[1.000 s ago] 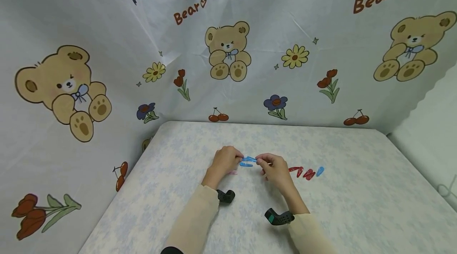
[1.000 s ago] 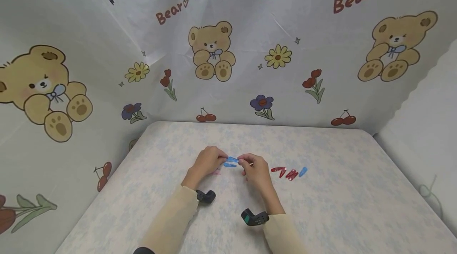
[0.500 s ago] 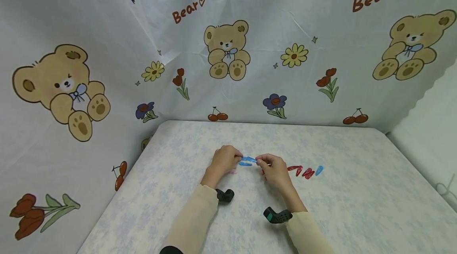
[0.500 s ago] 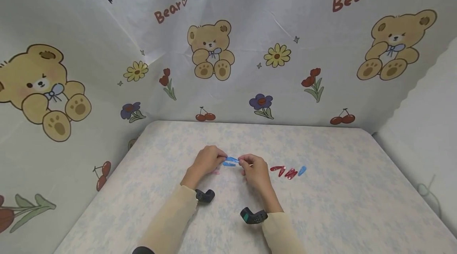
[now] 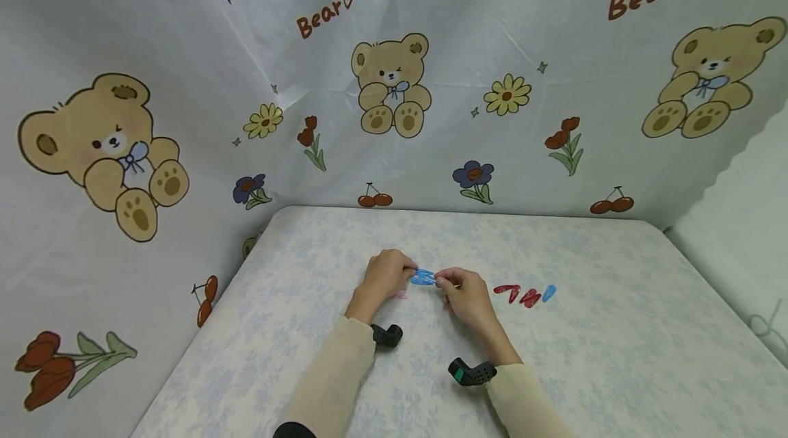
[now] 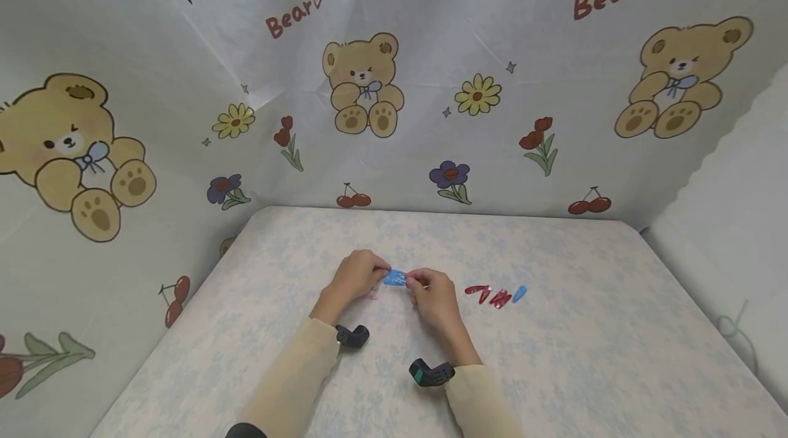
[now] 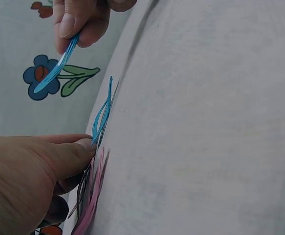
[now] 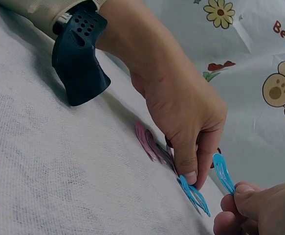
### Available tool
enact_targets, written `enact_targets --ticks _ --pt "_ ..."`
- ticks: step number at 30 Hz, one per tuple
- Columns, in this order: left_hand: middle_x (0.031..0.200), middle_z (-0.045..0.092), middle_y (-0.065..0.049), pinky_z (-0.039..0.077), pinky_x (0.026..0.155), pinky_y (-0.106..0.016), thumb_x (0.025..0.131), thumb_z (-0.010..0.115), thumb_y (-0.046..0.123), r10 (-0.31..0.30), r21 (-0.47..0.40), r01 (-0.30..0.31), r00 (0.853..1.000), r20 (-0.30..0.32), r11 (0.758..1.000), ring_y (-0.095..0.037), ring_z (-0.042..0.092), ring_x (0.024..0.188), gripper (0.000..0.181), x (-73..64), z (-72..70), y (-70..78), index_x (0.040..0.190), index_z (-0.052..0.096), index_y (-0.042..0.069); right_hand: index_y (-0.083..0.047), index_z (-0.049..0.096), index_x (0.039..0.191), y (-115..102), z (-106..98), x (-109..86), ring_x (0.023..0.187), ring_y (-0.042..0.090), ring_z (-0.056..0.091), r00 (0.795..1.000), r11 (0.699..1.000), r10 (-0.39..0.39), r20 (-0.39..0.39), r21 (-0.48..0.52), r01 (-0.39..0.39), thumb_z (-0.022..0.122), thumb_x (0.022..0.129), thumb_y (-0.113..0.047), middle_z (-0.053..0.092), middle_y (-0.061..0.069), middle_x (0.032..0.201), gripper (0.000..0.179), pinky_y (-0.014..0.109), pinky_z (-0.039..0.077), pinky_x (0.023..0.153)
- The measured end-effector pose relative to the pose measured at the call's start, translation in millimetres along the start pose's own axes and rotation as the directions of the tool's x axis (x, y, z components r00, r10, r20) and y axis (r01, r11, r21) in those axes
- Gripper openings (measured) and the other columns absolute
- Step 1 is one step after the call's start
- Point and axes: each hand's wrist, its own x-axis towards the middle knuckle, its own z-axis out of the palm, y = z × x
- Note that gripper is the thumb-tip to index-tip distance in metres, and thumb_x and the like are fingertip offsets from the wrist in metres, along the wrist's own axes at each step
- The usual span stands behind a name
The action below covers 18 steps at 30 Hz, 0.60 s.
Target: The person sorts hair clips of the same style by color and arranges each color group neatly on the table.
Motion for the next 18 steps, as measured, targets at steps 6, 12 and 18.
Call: enact_targets --ticks 6,12,18 --pt "0.109 0.077 0.007 0.054 0.091 -0.041 0.096 0.070 0.026 -0.007 0.008 0.007 1.000 0.003 1.000 -0.016 0.070 0.104 0.016 0.2 0.0 0.3 0.107 0.080 0.027 -0.014 0.076 0.101 0.9 3.2 -0.2 0.055 0.015 0.058 1.000 0.999 -0.014 0.004 -0.032 0.014 0.066 0.099 -0.021 0.067 0.006 0.076 0.013 0.026 0.044 0.050" --pt "0.109 0.077 0.006 0.053 0.094 -0.043 0.096 0.069 0.026 -0.016 -0.010 0.016 1.000 0.010 1.000 -0.017 0.070 0.106 0.016 -1.2 -1.4 1.4 0.107 0.080 0.026 -0.014 0.077 0.099 4.0 6.6 -0.4 0.054 0.012 0.055 0.998 0.994 -0.051 0.021 -0.097 0.052 0.068 0.097 -0.022 0.063 0.000 0.063 0.012 0.025 0.041 0.052" --pt "0.111 0.076 0.006 0.051 0.095 -0.045 0.096 0.069 0.026 -0.023 -0.008 0.023 1.000 0.015 1.000 -0.018 0.069 0.108 0.016 -1.3 -1.2 2.3 0.108 0.080 0.027 -0.015 0.078 0.096 4.7 9.6 0.3 0.060 0.010 0.055 0.995 0.982 -0.102 0.015 -0.157 0.103 0.071 0.095 -0.021 0.067 -0.003 0.067 0.009 0.026 0.042 0.060"
